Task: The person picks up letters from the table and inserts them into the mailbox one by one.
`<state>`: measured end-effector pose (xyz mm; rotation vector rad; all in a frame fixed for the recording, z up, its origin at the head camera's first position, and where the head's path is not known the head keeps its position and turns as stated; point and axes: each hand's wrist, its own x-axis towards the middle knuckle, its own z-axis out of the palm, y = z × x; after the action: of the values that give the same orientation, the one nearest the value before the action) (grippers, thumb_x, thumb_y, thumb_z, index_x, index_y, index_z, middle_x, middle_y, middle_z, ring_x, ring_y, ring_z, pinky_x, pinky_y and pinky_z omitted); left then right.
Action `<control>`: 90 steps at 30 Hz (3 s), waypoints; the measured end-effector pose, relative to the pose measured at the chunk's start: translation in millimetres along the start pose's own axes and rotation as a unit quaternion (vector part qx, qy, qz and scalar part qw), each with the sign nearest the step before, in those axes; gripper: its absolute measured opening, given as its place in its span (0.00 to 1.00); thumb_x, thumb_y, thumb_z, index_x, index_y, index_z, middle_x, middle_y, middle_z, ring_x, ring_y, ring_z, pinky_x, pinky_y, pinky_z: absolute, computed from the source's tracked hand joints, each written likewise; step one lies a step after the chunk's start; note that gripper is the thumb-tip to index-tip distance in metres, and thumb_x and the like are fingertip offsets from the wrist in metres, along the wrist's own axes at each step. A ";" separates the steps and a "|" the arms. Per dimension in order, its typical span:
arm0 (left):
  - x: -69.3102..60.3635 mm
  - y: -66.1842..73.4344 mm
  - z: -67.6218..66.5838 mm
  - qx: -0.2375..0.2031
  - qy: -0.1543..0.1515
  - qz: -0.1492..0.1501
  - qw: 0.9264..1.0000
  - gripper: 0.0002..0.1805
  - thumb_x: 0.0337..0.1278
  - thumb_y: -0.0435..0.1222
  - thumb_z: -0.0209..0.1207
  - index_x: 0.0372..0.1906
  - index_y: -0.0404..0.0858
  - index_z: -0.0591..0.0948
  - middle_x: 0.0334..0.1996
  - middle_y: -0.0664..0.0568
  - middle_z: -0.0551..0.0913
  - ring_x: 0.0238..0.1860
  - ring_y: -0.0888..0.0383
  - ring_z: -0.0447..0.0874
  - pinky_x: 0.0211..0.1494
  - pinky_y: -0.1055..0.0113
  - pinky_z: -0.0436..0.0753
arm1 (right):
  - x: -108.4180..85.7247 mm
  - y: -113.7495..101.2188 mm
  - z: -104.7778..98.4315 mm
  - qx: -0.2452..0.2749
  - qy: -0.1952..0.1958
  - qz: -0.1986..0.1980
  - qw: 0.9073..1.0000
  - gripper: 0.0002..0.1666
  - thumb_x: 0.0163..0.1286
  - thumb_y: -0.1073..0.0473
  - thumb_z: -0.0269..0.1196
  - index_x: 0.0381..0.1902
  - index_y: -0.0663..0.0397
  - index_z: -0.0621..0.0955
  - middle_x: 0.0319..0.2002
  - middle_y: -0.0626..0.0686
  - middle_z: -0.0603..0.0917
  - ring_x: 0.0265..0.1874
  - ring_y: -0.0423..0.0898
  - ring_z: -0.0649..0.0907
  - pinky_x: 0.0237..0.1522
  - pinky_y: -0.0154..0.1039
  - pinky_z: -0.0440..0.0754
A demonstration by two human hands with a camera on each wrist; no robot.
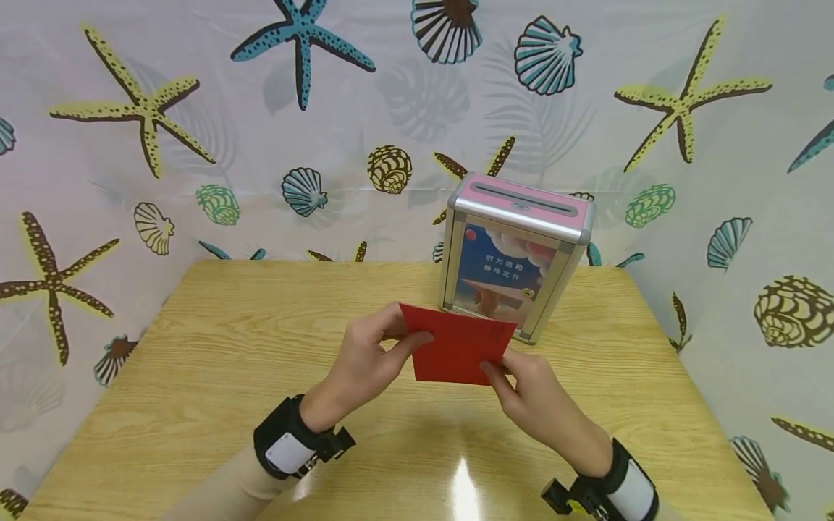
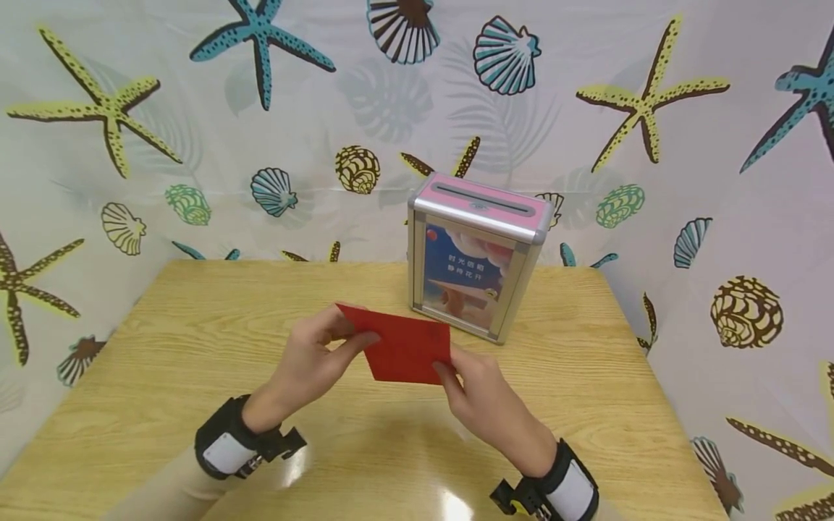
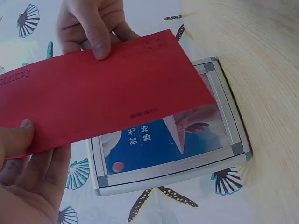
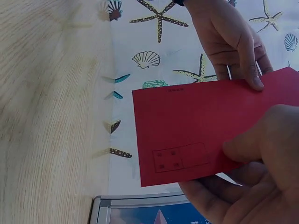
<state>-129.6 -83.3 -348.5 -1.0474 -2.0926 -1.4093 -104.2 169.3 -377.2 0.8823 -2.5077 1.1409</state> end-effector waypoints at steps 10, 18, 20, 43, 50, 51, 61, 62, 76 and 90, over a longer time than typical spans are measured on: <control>-3.0 -4.8 10.4 0.018 -0.049 -0.003 0.999 0.15 0.55 0.22 0.70 0.47 0.33 0.83 0.40 0.45 0.91 0.38 0.56 0.93 0.44 0.73 0.88 | 4.8 -16.1 -11.5 0.034 0.043 0.014 0.998 0.14 0.65 0.73 0.69 0.49 0.62 0.85 0.44 0.55 0.91 0.39 0.47 0.91 0.40 0.39 0.91; 4.7 -4.3 10.1 0.018 -0.044 -0.008 0.999 0.16 0.56 0.23 0.70 0.49 0.33 0.83 0.42 0.46 0.91 0.37 0.57 0.92 0.44 0.72 0.88 | 19.6 -26.4 -25.0 0.036 0.076 -0.048 0.995 0.15 0.62 0.77 0.70 0.46 0.61 0.84 0.40 0.54 0.91 0.36 0.47 0.92 0.41 0.31 0.88; 12.0 -1.7 8.2 0.018 -0.042 -0.004 0.999 0.16 0.57 0.23 0.70 0.50 0.33 0.83 0.43 0.45 0.91 0.38 0.56 0.93 0.45 0.72 0.88 | 26.0 -29.7 -32.7 0.023 0.081 -0.059 0.995 0.16 0.61 0.77 0.70 0.46 0.62 0.84 0.40 0.55 0.91 0.36 0.48 0.92 0.41 0.29 0.87; 176.2 -17.5 -1.4 0.075 -0.059 0.077 0.992 0.14 0.67 0.26 0.64 0.55 0.32 0.82 0.47 0.43 0.90 0.45 0.52 0.92 0.52 0.69 0.88 | 124.7 -58.8 -159.5 -0.003 0.242 -0.106 0.965 0.18 0.71 0.70 0.63 0.57 0.61 0.85 0.50 0.54 0.90 0.46 0.38 0.90 0.50 0.30 0.86; 199.2 -20.8 5.0 0.104 -0.041 0.048 0.993 0.11 0.69 0.28 0.62 0.53 0.32 0.83 0.46 0.44 0.90 0.50 0.51 0.91 0.54 0.69 0.87 | 126.2 -63.1 -163.6 -0.003 0.284 -0.102 0.953 0.14 0.70 0.71 0.64 0.52 0.65 0.86 0.48 0.48 0.90 0.47 0.39 0.90 0.53 0.32 0.86; 201.0 -21.2 6.0 0.104 -0.039 0.045 0.993 0.11 0.69 0.28 0.62 0.53 0.32 0.83 0.46 0.43 0.90 0.50 0.51 0.91 0.55 0.70 0.86 | 126.2 -63.0 -163.4 -0.001 0.287 -0.100 0.953 0.14 0.70 0.72 0.64 0.52 0.66 0.86 0.47 0.47 0.90 0.47 0.39 0.90 0.54 0.32 0.86; 206.8 -34.3 11.6 0.108 -0.022 0.008 0.994 0.12 0.70 0.29 0.62 0.54 0.34 0.84 0.49 0.45 0.90 0.51 0.53 0.90 0.55 0.67 0.86 | 127.9 -55.8 -159.6 0.001 0.293 -0.093 0.952 0.10 0.68 0.76 0.63 0.46 0.74 0.85 0.40 0.36 0.87 0.41 0.34 0.88 0.54 0.29 0.84; 206.7 -35.8 12.3 0.110 -0.021 0.007 0.994 0.12 0.70 0.29 0.62 0.55 0.35 0.85 0.49 0.46 0.90 0.51 0.53 0.90 0.55 0.67 0.86 | 128.1 -54.8 -159.3 -0.004 0.290 -0.094 0.952 0.10 0.68 0.76 0.63 0.46 0.74 0.85 0.40 0.36 0.86 0.41 0.34 0.88 0.54 0.29 0.84; 207.5 -39.8 18.1 0.102 -0.040 -0.013 0.994 0.13 0.72 0.28 0.59 0.58 0.36 0.82 0.50 0.45 0.89 0.55 0.52 0.89 0.60 0.68 0.85 | 128.4 -48.4 -162.4 -0.043 0.289 -0.083 0.953 0.09 0.70 0.72 0.64 0.46 0.68 0.87 0.40 0.39 0.88 0.40 0.30 0.87 0.50 0.26 0.84; 209.6 -38.1 18.7 0.099 -0.043 -0.011 0.994 0.13 0.74 0.28 0.56 0.58 0.35 0.80 0.52 0.46 0.89 0.55 0.50 0.89 0.59 0.68 0.84 | 139.3 -19.8 -158.8 -0.100 0.252 -0.057 0.961 0.11 0.74 0.67 0.63 0.48 0.64 0.88 0.43 0.59 0.91 0.39 0.19 0.82 0.49 0.19 0.80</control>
<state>-290.6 0.7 -235.7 -1.0241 -2.2582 -1.1562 -205.2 219.1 -197.3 0.5818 -2.0779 0.9123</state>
